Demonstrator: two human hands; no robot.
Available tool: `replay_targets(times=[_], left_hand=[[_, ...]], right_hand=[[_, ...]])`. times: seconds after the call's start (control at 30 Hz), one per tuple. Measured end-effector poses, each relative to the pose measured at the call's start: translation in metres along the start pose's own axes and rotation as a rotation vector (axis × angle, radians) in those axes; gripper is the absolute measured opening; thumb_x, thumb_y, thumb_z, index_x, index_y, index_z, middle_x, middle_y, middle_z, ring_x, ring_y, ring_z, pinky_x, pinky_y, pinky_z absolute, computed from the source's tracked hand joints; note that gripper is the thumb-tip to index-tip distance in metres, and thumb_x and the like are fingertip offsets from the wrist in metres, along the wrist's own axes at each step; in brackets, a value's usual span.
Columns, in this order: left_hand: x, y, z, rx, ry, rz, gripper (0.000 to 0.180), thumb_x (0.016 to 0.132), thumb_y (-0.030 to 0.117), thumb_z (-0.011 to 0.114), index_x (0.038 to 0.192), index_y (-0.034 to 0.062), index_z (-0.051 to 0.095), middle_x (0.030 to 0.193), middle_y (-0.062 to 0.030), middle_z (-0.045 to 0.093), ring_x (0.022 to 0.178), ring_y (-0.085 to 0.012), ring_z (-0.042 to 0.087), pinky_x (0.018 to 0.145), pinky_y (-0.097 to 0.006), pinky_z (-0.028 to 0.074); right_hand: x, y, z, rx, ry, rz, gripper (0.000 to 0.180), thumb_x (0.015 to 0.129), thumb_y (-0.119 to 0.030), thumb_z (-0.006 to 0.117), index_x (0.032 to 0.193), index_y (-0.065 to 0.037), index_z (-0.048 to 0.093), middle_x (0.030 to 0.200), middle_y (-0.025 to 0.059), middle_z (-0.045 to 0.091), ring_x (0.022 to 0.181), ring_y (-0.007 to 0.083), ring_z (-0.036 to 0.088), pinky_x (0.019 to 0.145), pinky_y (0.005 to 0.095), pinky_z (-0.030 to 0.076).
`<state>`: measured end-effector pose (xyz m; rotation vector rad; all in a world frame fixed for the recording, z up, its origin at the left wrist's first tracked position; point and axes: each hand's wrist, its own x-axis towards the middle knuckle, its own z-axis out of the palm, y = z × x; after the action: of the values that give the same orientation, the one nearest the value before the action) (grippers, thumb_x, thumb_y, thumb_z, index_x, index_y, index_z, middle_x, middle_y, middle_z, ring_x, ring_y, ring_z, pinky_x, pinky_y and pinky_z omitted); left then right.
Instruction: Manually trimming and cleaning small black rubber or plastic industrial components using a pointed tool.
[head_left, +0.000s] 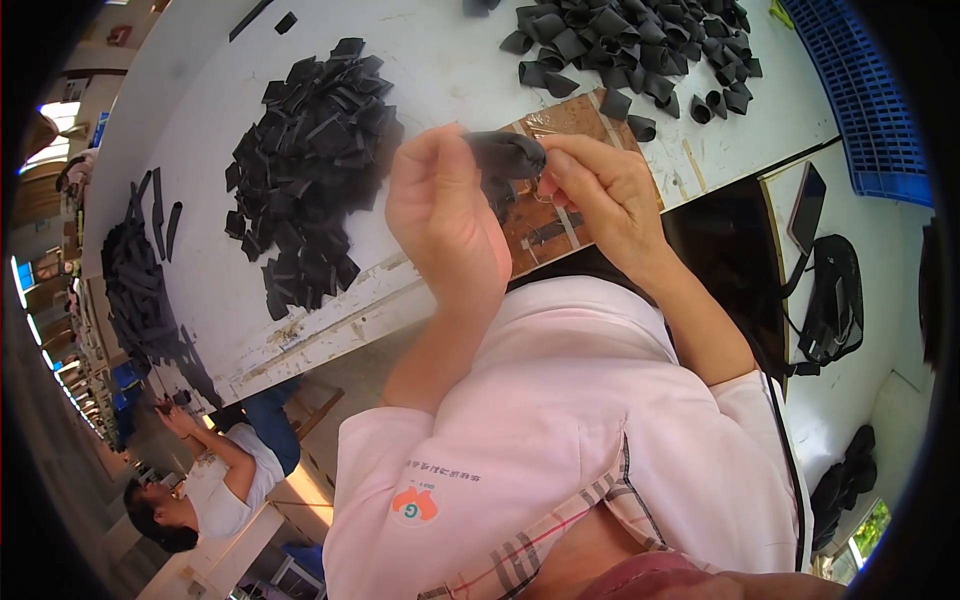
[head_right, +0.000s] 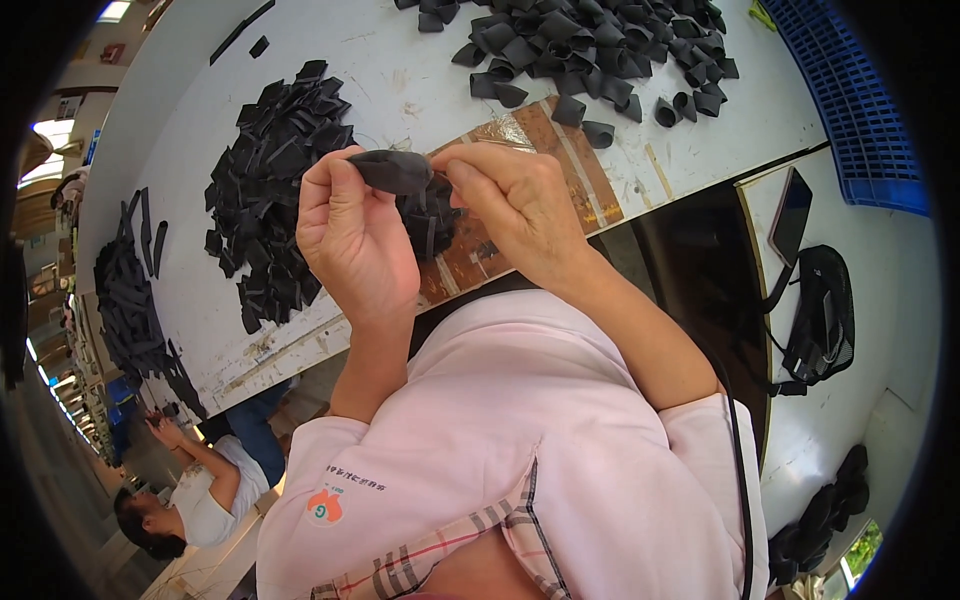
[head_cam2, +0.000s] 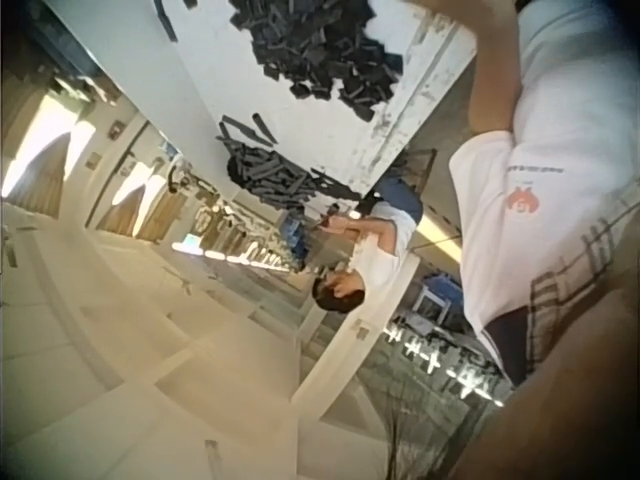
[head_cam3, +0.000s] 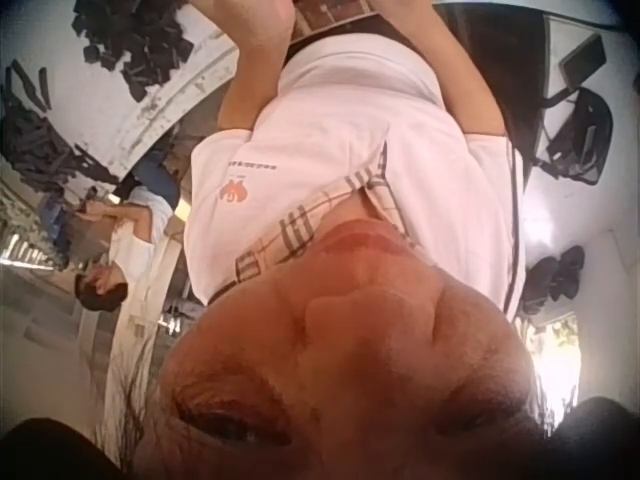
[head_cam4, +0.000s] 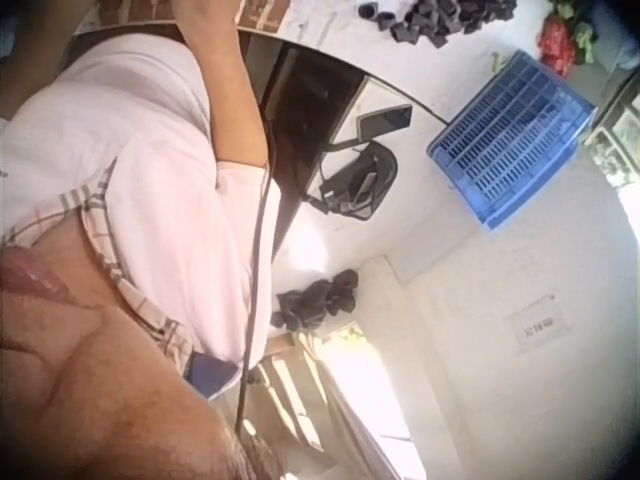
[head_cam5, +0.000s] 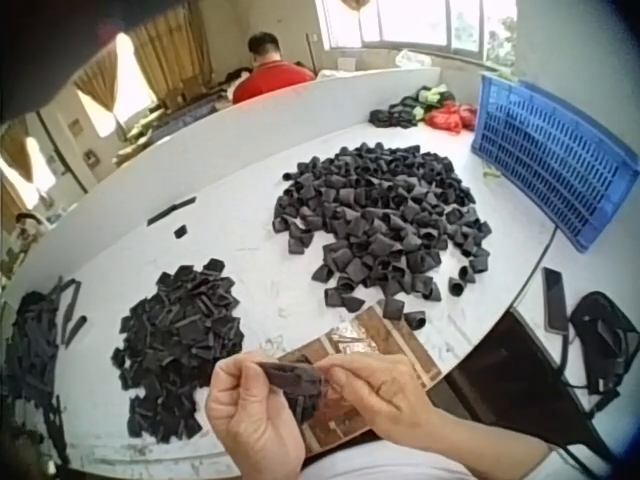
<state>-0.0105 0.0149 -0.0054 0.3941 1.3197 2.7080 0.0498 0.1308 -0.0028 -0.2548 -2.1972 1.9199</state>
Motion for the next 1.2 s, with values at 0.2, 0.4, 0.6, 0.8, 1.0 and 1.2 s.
replay_targets(times=[0.2,0.4,0.6,0.8,1.0,1.2], left_hand=[[0.0,0.007,0.01,-0.049,0.098,-0.057,0.014,0.09,0.012,0.046,0.091,-0.0019,0.051,0.086,-0.008,0.055,0.078,-0.0133,0.053,0.074,-0.027,0.043],[-0.005,0.005,0.005,0.016,0.06,-0.014,0.014,0.09,0.011,0.046,0.09,-0.0021,0.051,0.084,-0.0082,0.055,0.075,-0.0117,0.053,0.069,-0.024,0.041],[-0.011,0.003,0.0,0.217,-0.006,0.091,0.012,0.089,0.008,0.048,0.089,-0.0028,0.051,0.085,-0.008,0.056,0.071,-0.0101,0.051,0.068,-0.022,0.042],[-0.008,0.007,0.003,0.175,0.022,0.082,0.011,0.089,0.007,0.048,0.089,-0.004,0.051,0.085,-0.0085,0.056,0.07,-0.01,0.051,0.069,-0.022,0.042],[-0.008,0.011,0.002,0.202,0.043,0.063,0.005,0.085,0.005,0.053,0.089,0.0006,0.053,0.083,-0.0037,0.055,0.07,-0.0072,0.048,0.065,-0.018,0.039],[-0.007,0.009,-0.002,0.28,-0.139,0.093,0.012,0.084,0.005,0.055,0.092,-0.0034,0.054,0.088,-0.008,0.057,0.073,-0.0087,0.052,0.07,-0.02,0.04]], right_hand=[[0.012,-0.031,0.002,-0.512,0.174,-0.638,0.031,0.071,-0.016,0.065,0.098,-0.004,0.055,0.065,0.0059,0.052,0.053,0.0208,0.052,0.047,0.03,0.042],[0.025,-0.014,-0.003,-0.597,0.074,-0.658,0.017,0.072,-0.013,0.064,0.086,-0.005,0.057,0.066,0.0065,0.052,0.053,0.022,0.052,0.046,0.0301,0.041],[0.018,0.003,0.004,-0.331,0.091,-0.586,0.017,0.071,-0.009,0.065,0.086,-0.005,0.058,0.068,0.0067,0.053,0.052,0.0212,0.051,0.045,0.0292,0.039],[0.015,-0.017,0.002,-0.481,0.269,-0.691,0.016,0.069,-0.01,0.066,0.082,-0.005,0.059,0.067,0.005,0.052,0.053,0.021,0.051,0.045,0.0283,0.041],[0.032,-0.03,-0.016,-0.684,0.001,-0.733,0.013,0.067,-0.006,0.065,0.076,-0.005,0.057,0.06,0.0049,0.047,0.053,0.0208,0.05,0.045,0.0291,0.04],[0.02,0.002,-0.001,-0.372,0.135,-0.658,0.009,0.072,-0.005,0.062,0.08,-0.004,0.058,0.061,0.0066,0.049,0.054,0.0209,0.049,0.047,0.0302,0.038]])
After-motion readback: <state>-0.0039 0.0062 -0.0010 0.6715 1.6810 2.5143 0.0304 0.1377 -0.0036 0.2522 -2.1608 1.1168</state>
